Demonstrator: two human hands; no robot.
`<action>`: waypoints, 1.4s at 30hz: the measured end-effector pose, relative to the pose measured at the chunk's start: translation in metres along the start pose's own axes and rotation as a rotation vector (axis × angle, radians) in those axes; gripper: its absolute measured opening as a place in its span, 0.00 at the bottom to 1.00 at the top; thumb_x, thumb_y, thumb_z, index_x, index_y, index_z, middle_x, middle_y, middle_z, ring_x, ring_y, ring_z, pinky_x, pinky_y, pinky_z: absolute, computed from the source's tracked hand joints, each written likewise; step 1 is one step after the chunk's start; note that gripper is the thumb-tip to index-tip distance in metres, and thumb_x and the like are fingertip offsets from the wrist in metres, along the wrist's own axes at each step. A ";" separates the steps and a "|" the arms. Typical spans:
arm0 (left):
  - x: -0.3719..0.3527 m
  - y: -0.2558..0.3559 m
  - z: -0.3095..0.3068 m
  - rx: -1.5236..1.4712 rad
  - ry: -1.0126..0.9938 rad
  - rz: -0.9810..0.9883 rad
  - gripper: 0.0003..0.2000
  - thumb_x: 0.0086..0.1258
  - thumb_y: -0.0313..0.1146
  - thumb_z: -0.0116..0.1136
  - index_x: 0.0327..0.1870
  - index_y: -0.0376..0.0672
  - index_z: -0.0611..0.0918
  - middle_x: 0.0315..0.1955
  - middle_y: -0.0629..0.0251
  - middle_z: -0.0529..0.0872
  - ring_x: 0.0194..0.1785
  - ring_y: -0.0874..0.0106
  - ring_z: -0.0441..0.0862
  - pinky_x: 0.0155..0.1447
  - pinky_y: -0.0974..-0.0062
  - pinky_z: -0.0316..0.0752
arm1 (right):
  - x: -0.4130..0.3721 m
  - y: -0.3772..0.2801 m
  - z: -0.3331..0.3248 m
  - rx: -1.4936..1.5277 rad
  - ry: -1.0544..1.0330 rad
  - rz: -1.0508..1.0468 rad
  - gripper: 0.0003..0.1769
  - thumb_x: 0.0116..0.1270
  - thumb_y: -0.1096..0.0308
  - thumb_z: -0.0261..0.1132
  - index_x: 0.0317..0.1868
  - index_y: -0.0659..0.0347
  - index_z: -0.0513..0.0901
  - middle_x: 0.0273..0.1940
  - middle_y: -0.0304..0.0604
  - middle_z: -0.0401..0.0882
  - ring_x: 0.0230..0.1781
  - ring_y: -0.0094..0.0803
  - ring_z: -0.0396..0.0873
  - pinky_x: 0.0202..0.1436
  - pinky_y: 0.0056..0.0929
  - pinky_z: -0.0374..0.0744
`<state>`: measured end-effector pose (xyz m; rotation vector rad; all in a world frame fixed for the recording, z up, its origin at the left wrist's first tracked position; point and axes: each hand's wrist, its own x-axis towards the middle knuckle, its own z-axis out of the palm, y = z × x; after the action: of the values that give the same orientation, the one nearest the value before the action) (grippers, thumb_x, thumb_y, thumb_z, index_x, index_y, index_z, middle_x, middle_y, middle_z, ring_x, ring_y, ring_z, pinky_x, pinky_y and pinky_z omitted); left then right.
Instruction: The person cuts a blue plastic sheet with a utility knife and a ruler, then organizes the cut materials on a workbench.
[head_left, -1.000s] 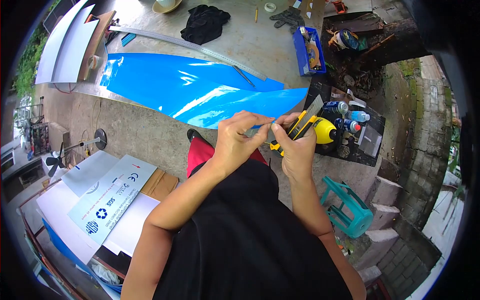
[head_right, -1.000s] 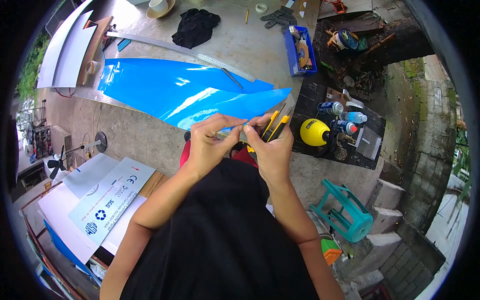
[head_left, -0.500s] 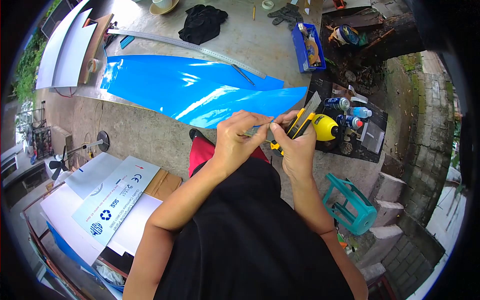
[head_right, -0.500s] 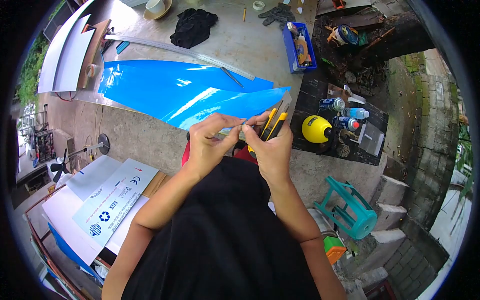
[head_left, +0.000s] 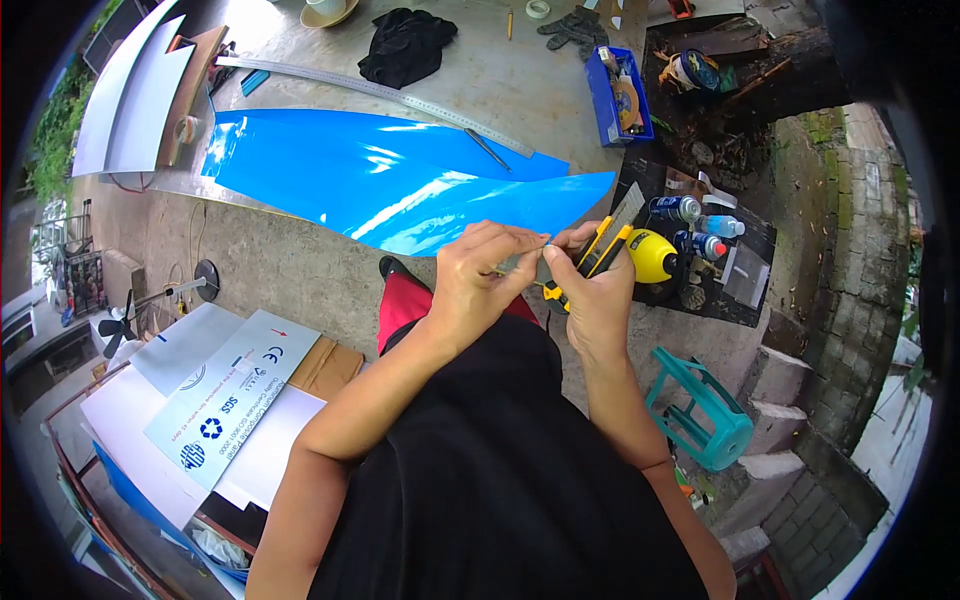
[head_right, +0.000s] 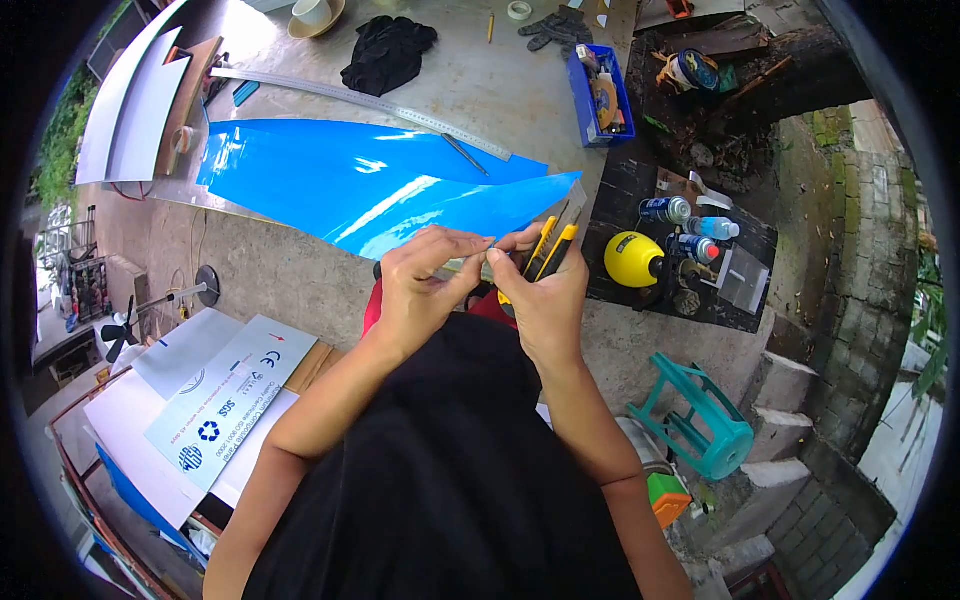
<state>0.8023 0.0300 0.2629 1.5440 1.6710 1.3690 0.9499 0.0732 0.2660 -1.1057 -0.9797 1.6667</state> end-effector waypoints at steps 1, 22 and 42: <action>0.000 0.000 0.000 -0.003 -0.001 -0.009 0.10 0.60 0.20 0.71 0.43 0.38 0.91 0.38 0.57 0.93 0.41 0.65 0.91 0.46 0.71 0.83 | 0.000 0.000 0.000 0.000 -0.001 0.000 0.18 0.63 0.86 0.71 0.48 0.61 0.75 0.40 0.40 0.84 0.38 0.21 0.82 0.41 0.21 0.81; 0.000 -0.001 -0.004 0.034 0.009 0.054 0.08 0.60 0.21 0.71 0.41 0.38 0.90 0.37 0.57 0.93 0.41 0.65 0.91 0.49 0.70 0.81 | -0.001 0.000 0.004 0.039 0.000 0.025 0.17 0.63 0.87 0.69 0.46 0.60 0.75 0.41 0.41 0.83 0.39 0.22 0.82 0.44 0.22 0.82; 0.015 0.012 -0.027 0.003 -0.212 -0.230 0.04 0.65 0.27 0.71 0.37 0.38 0.91 0.32 0.59 0.92 0.34 0.69 0.89 0.36 0.73 0.84 | -0.006 0.009 0.013 -0.080 0.025 -0.002 0.18 0.61 0.87 0.71 0.43 0.59 0.73 0.37 0.39 0.82 0.33 0.18 0.76 0.36 0.19 0.76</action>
<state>0.7803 0.0331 0.2880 1.3948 1.6591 1.0482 0.9367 0.0630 0.2634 -1.1752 -1.0384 1.6202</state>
